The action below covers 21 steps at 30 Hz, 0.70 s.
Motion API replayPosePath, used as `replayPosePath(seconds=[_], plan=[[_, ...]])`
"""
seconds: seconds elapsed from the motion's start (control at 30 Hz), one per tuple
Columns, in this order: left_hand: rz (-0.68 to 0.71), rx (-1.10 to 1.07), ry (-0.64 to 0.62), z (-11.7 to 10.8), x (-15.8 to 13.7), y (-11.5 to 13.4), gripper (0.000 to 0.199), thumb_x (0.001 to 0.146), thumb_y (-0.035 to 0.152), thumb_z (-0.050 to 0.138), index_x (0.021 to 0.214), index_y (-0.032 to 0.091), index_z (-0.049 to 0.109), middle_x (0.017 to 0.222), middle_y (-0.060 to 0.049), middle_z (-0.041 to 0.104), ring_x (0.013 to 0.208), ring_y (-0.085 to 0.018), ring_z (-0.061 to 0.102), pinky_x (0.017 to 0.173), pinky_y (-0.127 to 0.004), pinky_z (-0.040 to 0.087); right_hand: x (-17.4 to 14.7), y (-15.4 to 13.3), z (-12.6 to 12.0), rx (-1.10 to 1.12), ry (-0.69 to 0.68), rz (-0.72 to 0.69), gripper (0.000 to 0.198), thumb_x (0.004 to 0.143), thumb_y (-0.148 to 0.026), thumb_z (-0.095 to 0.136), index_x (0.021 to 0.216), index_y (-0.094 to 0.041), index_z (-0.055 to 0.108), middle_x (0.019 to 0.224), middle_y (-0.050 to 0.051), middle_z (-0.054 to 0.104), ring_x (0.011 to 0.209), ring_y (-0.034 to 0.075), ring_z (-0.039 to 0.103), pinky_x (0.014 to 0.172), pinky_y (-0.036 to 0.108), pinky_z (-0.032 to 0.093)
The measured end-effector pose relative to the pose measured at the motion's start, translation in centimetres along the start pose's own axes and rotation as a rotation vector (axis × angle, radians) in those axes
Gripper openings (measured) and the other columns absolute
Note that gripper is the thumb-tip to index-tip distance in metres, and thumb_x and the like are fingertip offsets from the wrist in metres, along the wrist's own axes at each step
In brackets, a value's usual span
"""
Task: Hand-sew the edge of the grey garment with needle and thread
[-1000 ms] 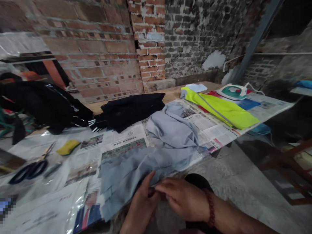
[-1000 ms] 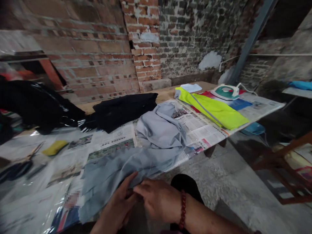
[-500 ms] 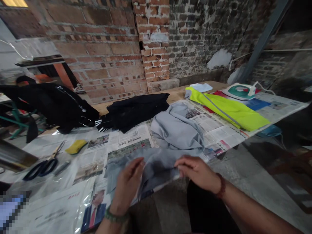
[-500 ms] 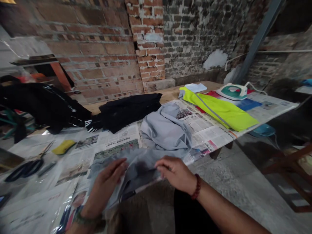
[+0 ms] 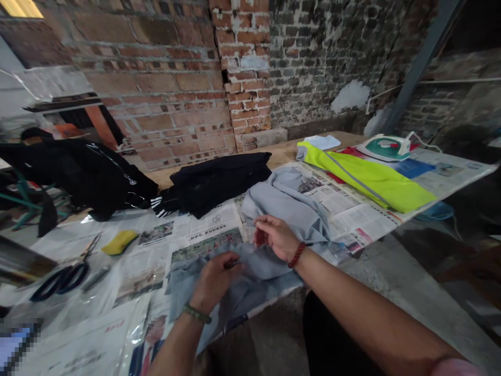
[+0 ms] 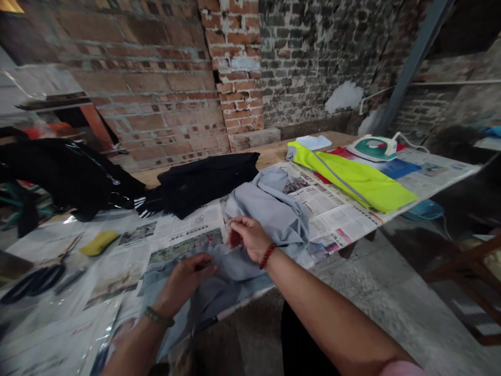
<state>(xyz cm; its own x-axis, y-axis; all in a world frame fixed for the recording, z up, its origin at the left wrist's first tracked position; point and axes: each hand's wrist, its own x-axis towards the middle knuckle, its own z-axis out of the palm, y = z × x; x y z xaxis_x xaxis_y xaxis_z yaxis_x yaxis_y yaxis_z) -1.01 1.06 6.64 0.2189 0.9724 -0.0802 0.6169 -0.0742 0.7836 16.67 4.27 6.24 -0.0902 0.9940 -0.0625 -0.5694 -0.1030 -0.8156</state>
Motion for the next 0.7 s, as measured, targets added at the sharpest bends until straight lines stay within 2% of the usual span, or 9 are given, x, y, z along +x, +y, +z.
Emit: replayPosePath(seconds=[0.1, 0.2, 0.3, 0.47, 0.6, 0.7], plan=[[0.171, 0.026, 0.101, 0.4, -1.4, -0.1, 0.010, 0.066, 0.027, 0.060, 0.070, 0.021, 0.066, 0.067, 0.001, 0.060, 0.063, -0.014, 0.053, 0.059, -0.023, 0.040, -0.3, 2.0, -0.3, -0.063, 0.022, -0.004, 0.025, 0.061, -0.031, 0.064, 0.078, -0.015, 0.055, 0.052, -0.005, 0.054, 0.042, 0.009, 0.053, 0.040, 0.020, 0.041], [0.275, -0.001, 0.125, 1.3, -2.4, -0.6, 0.008, 0.068, 0.026, 0.060, 0.069, 0.022, 0.067, 0.072, 0.000, 0.061, 0.068, -0.015, 0.055, 0.064, -0.024, 0.043, -1.0, 2.7, -1.5, -0.188, 0.044, -0.029, 0.023, 0.063, -0.032, 0.062, 0.078, -0.015, 0.056, 0.056, -0.005, 0.056, 0.039, 0.007, 0.052, 0.036, 0.017, 0.035], [0.251, -0.045, 0.139, 2.3, -2.6, -1.5, 0.008, 0.068, 0.026, 0.061, 0.070, 0.021, 0.067, 0.071, -0.001, 0.061, 0.069, -0.015, 0.056, 0.064, -0.024, 0.044, -1.8, 3.0, -2.6, -0.280, 0.035, -0.023, 0.021, 0.065, -0.032, 0.061, 0.077, -0.015, 0.057, 0.057, -0.004, 0.057, 0.038, 0.006, 0.051, 0.035, 0.016, 0.033], [0.165, -0.129, 0.136, 2.7, -2.4, -2.8, 0.010, 0.068, 0.026, 0.060, 0.071, 0.019, 0.066, 0.072, -0.001, 0.060, 0.069, -0.015, 0.056, 0.064, -0.024, 0.044, -2.2, 3.8, -3.6, -0.286, 0.027, -0.057, 0.022, 0.065, -0.033, 0.063, 0.077, -0.015, 0.060, 0.048, -0.004, 0.055, 0.041, 0.008, 0.050, 0.040, 0.018, 0.036], [0.069, -0.213, 0.115, 2.3, -2.1, -3.5, 0.014, 0.068, 0.029, 0.059, 0.072, 0.017, 0.064, 0.068, 0.000, 0.060, 0.064, -0.014, 0.054, 0.059, -0.023, 0.043, -2.0, 3.7, -3.5, -0.354, 0.001, -0.070, 0.021, 0.065, -0.031, 0.063, 0.076, -0.014, 0.063, 0.047, -0.003, 0.054, 0.042, 0.008, 0.048, 0.042, 0.020, 0.036], [0.056, -0.238, 0.109, 2.3, -2.0, -3.6, 0.014, 0.067, 0.030, 0.059, 0.069, 0.016, 0.063, 0.066, 0.000, 0.059, 0.063, -0.014, 0.053, 0.057, -0.023, 0.042, -2.1, 2.8, -2.8, -0.549, -0.042, -0.078, 0.019, 0.069, -0.028, 0.058, 0.079, -0.014, 0.066, 0.049, -0.004, 0.053, 0.041, 0.007, 0.046, 0.043, 0.020, 0.036]])
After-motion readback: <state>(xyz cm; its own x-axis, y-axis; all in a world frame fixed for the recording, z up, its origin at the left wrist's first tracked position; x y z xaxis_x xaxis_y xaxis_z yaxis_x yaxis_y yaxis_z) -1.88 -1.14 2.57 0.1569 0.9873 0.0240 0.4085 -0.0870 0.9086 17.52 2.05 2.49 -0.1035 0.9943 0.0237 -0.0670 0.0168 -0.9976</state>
